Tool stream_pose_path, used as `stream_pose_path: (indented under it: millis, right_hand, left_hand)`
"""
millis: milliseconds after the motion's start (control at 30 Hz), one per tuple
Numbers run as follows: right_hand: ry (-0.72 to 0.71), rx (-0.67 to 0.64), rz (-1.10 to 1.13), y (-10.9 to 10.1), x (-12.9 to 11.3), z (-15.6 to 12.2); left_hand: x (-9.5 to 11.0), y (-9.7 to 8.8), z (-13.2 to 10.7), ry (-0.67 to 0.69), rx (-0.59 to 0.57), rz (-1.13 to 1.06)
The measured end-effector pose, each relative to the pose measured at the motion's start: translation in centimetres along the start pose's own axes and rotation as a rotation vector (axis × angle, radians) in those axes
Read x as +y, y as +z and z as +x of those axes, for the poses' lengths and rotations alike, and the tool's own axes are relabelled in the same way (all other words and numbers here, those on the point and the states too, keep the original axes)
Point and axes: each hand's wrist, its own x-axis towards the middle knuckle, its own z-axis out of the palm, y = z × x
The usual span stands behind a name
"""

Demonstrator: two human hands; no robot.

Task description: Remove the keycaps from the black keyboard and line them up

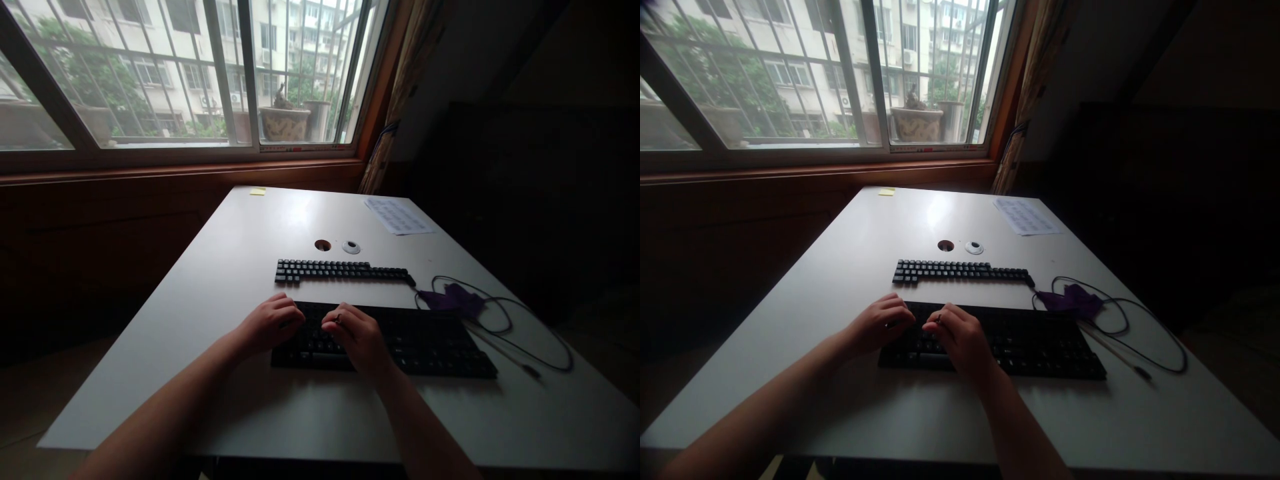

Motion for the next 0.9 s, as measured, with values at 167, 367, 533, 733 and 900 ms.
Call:
stream_pose_path:
  millis: [167,367,533,733,900]
  right_hand:
    - [0.008,-0.044,-0.003,0.2,0.1,0.1]
    - [0.178,-0.020,0.054,-0.3,0.7,0.1]
    - [0.303,0.063,0.082,-0.3,1.4,0.1]
    - [0.323,0.090,0.072,-0.3,1.8,0.1]
    - [0.148,0.017,-0.015,-0.1,1.2,-0.2]
  left_hand:
    - [0.0,0.1,-0.1,-0.004,-0.025,0.001]
    - [-0.1,0.2,-0.2,-0.006,-0.048,0.004]
    - [0.0,0.1,-0.1,-0.008,-0.051,0.000]
    - [0.0,0.1,-0.1,-0.004,-0.057,-0.003]
    - [0.0,0.2,-0.1,-0.007,-0.053,0.001]
